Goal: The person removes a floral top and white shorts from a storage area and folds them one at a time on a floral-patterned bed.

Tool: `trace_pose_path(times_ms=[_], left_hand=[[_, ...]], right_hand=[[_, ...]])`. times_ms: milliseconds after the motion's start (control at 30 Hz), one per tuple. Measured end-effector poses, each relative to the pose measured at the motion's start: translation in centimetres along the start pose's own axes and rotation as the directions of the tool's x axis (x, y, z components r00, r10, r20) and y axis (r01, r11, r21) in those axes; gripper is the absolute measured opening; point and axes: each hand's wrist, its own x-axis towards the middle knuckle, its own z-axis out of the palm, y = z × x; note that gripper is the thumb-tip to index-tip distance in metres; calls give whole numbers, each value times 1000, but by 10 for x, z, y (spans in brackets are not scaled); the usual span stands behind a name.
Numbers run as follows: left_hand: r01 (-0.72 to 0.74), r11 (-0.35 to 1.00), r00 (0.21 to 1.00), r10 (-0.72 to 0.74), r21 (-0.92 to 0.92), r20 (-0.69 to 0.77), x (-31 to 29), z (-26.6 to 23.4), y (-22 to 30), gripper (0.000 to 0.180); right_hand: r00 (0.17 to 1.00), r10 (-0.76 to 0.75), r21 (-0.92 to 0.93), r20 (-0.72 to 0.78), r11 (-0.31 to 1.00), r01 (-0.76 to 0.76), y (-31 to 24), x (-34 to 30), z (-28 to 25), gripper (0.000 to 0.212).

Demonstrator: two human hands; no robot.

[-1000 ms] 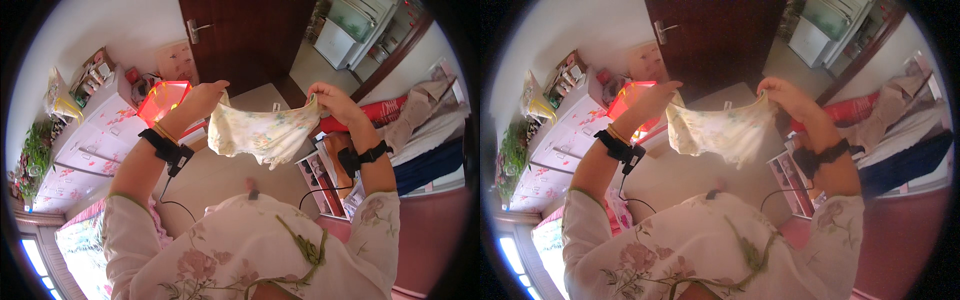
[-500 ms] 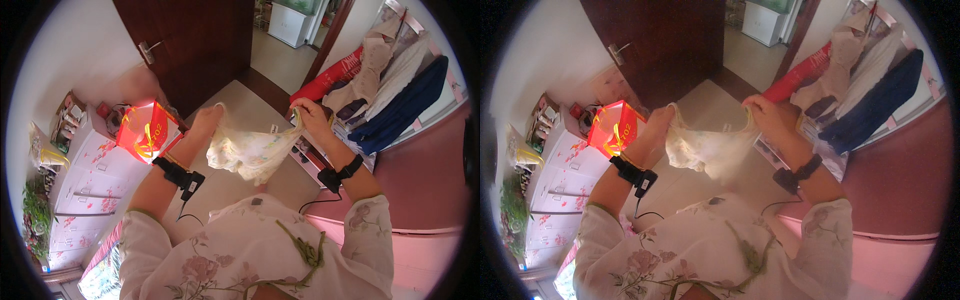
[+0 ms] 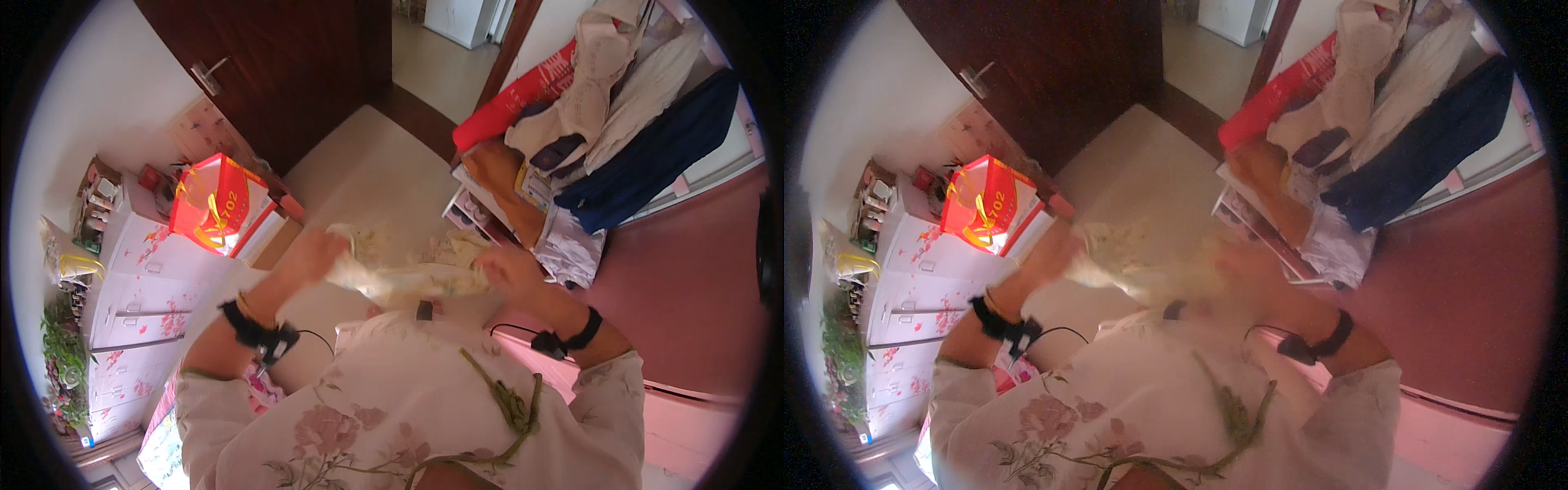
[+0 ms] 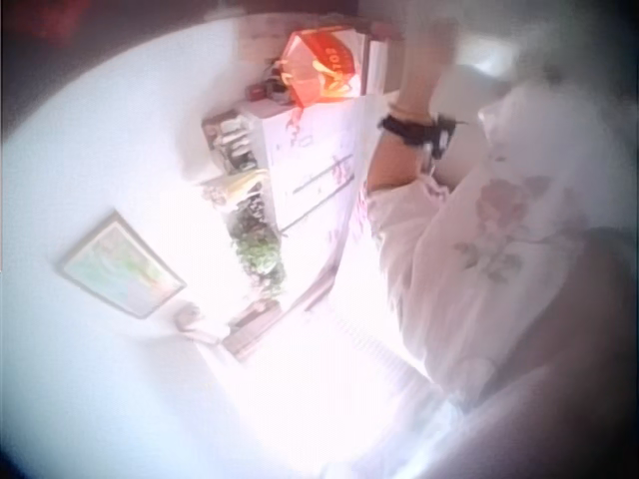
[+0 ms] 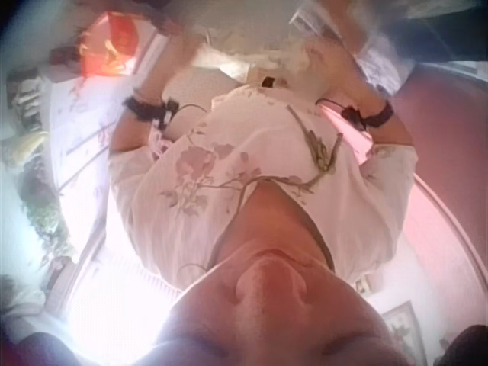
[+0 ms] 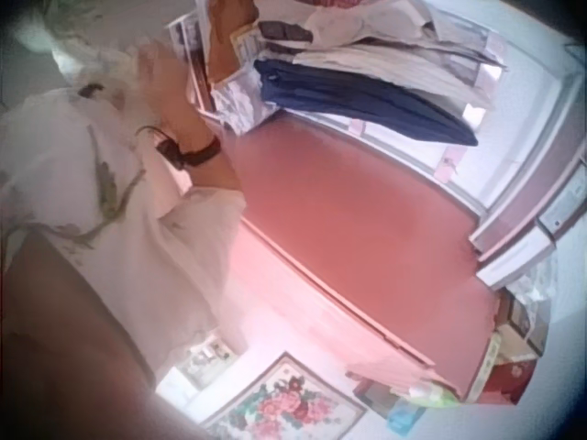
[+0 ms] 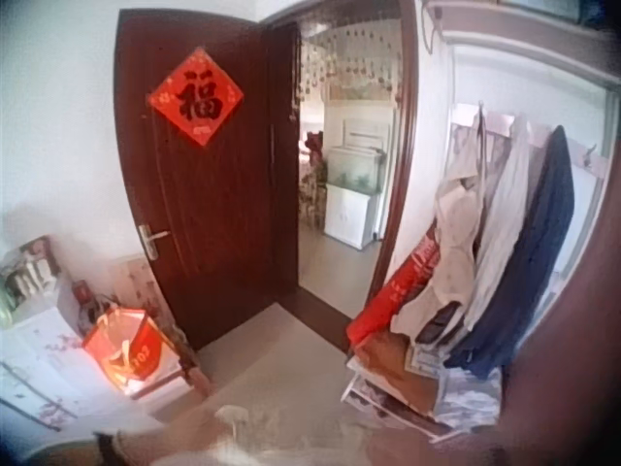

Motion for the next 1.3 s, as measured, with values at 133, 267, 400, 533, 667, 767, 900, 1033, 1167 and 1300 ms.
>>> trace_pose_path(times_ms=[133,267,400,533,667,767,900,1033,1167,1300], left_hand=[[-49,996,983,61,-72,175,-61,78,-15,36],[147,953,981,-105,-264,165,-67,102,-1,34],[46,882,982,47,-469,185,-82,138,-18,27],[33,648,987,98,-761,126,-87,137,5,22],[339,861,906,-191,-378,377,-88,177,-69,24],[329,867,938,-254,-373,237,-56,154,-44,24],[-105,994,949,109,27,-296,-18,90,-5,20],[-166,914,981,114,-371,-159,11,41,19,22],[-668,726,744,648,-164,-165,25,-7,63,26],[-741,668,664,716,-67,-216,47,-40,114,23]], right_hand=[[905,412,442,106,795,-414,6,-78,27,15],[718,683,427,135,614,-664,18,-104,34,19],[799,549,392,244,698,-600,35,-136,53,10],[724,533,521,437,507,-687,41,-150,64,13],[711,340,527,616,493,-692,47,-156,62,17],[595,326,344,735,577,-741,54,-126,37,16],[846,277,394,456,789,-471,63,-79,10,14],[916,-190,286,354,954,88,28,-14,-29,20],[899,-418,192,129,900,391,-11,68,-64,21],[966,-248,293,74,931,217,-21,115,-61,15]])
